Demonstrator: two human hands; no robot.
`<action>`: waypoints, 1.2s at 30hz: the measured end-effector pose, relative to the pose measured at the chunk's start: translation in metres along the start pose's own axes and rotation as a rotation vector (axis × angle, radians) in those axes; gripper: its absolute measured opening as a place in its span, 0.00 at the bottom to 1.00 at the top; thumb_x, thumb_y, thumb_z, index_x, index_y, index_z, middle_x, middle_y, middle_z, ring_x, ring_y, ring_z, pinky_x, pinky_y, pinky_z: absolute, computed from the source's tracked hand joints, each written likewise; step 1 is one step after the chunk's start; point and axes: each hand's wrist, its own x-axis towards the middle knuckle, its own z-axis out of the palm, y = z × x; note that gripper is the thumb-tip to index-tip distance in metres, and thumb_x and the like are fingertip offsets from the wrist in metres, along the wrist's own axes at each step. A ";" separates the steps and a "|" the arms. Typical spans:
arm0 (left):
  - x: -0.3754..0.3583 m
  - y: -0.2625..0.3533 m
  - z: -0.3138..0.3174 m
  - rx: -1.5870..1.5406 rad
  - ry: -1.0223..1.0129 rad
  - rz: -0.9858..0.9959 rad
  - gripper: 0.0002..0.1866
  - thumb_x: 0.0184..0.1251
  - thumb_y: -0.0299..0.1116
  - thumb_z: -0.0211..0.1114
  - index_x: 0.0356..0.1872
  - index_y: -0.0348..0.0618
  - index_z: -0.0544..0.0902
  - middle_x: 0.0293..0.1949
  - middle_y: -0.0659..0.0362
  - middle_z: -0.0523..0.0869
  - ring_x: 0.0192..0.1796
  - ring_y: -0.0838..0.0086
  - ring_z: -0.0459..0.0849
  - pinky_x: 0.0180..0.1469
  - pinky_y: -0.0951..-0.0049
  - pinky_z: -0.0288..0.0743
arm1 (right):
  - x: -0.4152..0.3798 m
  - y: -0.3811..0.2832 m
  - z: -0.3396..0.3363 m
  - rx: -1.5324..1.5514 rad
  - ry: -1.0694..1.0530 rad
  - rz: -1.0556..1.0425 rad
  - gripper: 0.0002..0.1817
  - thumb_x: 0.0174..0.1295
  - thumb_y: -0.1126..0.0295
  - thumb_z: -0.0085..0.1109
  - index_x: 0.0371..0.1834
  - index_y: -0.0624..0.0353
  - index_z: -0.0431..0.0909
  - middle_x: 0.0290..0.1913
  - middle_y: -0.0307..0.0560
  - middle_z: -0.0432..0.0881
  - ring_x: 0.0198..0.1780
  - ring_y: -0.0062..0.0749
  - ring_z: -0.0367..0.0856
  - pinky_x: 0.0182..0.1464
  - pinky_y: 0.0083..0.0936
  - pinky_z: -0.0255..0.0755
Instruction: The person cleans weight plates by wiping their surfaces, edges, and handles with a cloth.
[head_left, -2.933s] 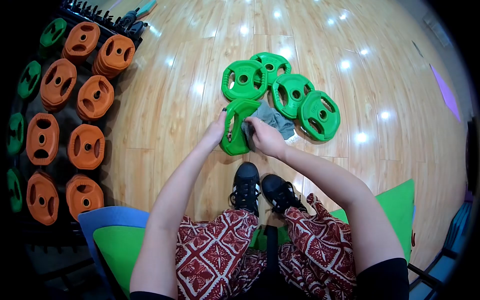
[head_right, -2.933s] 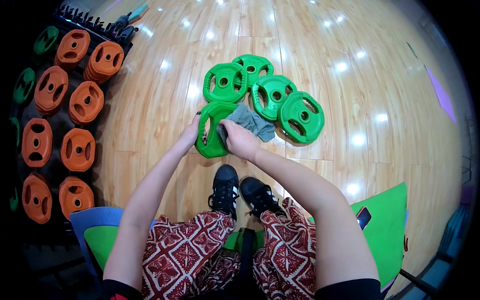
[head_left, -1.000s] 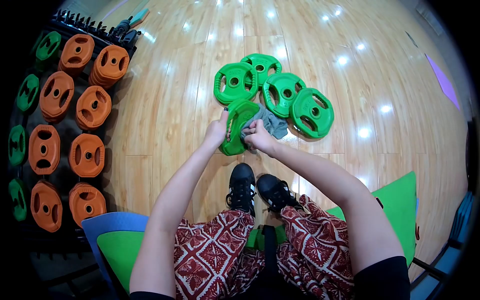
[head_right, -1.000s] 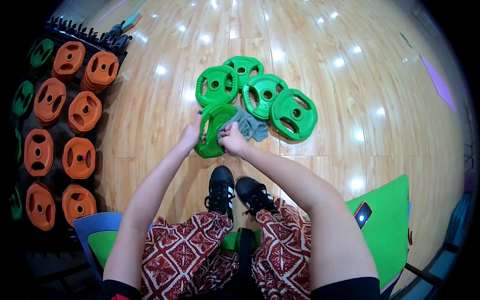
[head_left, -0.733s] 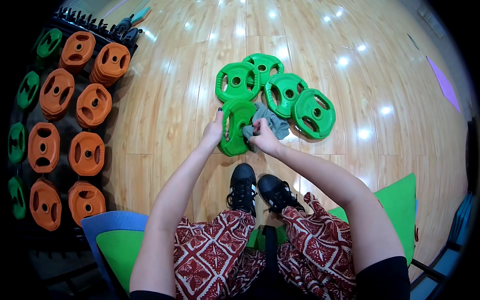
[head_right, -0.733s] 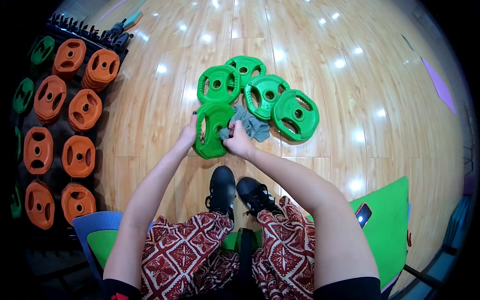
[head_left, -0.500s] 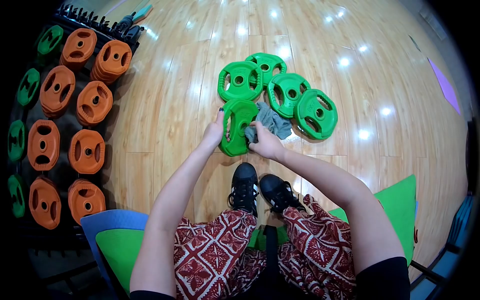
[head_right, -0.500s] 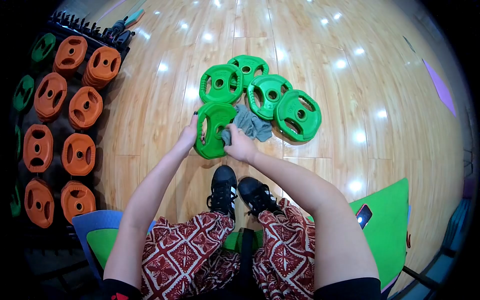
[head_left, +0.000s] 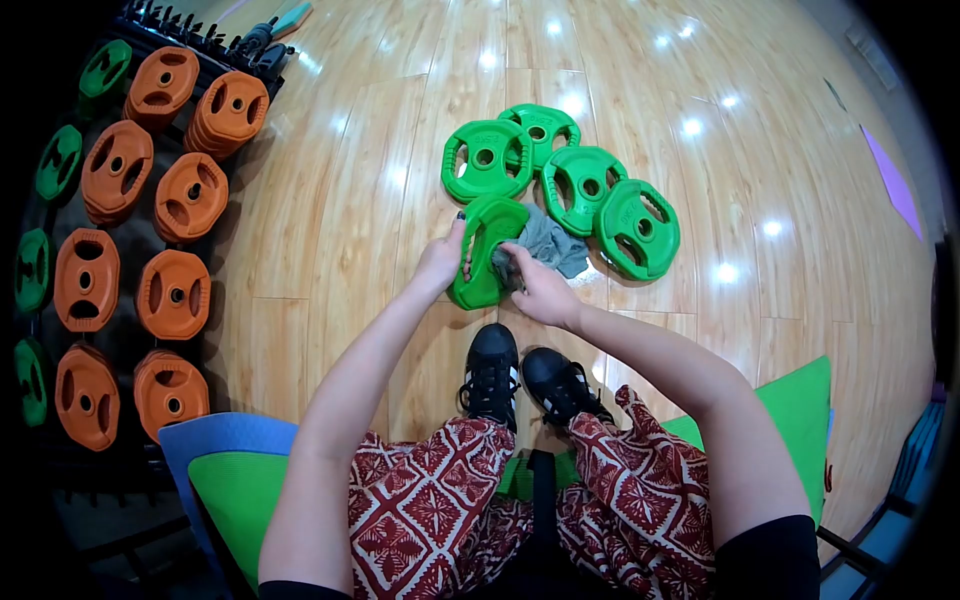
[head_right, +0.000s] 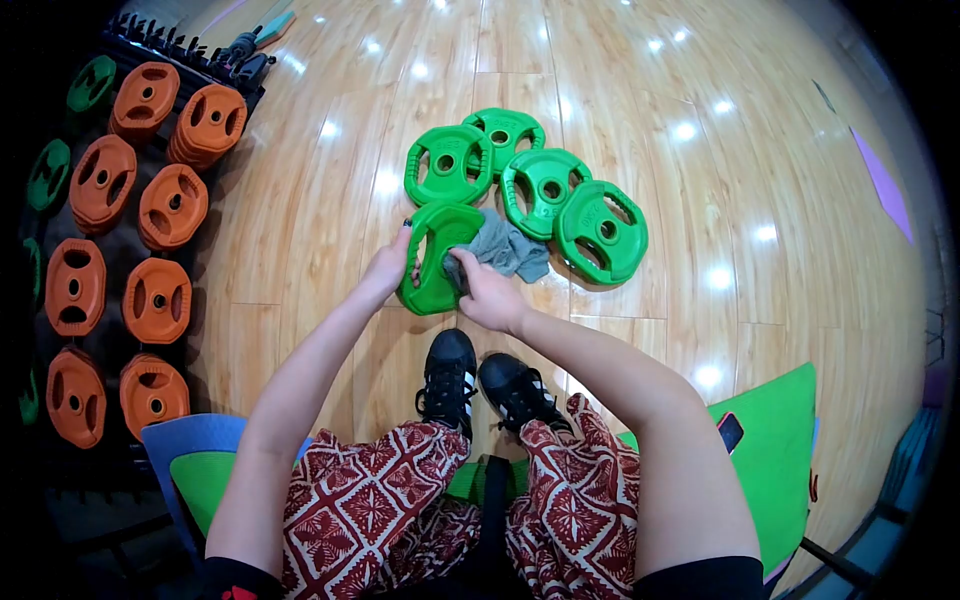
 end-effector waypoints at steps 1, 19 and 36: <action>-0.001 0.002 0.001 0.001 0.000 0.000 0.37 0.62 0.63 0.42 0.20 0.32 0.76 0.16 0.55 0.76 0.17 0.70 0.76 0.23 0.71 0.70 | 0.000 -0.001 0.000 0.075 -0.119 0.113 0.35 0.46 0.75 0.52 0.60 0.57 0.50 0.48 0.62 0.73 0.49 0.51 0.72 0.49 0.36 0.67; -0.006 -0.005 -0.011 -0.027 -0.009 -0.085 0.33 0.63 0.64 0.38 0.23 0.41 0.73 0.17 0.60 0.74 0.19 0.74 0.74 0.26 0.74 0.70 | -0.008 0.003 -0.009 -0.319 -0.256 -0.151 0.29 0.49 0.70 0.51 0.57 0.55 0.56 0.41 0.59 0.75 0.44 0.52 0.75 0.44 0.42 0.70; -0.011 -0.028 -0.018 -0.615 0.009 -0.176 0.23 0.62 0.61 0.46 0.27 0.50 0.69 0.17 0.66 0.66 0.18 0.80 0.67 0.22 0.78 0.64 | 0.015 0.030 -0.009 -0.231 -0.096 -0.035 0.10 0.49 0.66 0.53 0.29 0.61 0.71 0.29 0.56 0.76 0.34 0.50 0.75 0.37 0.40 0.68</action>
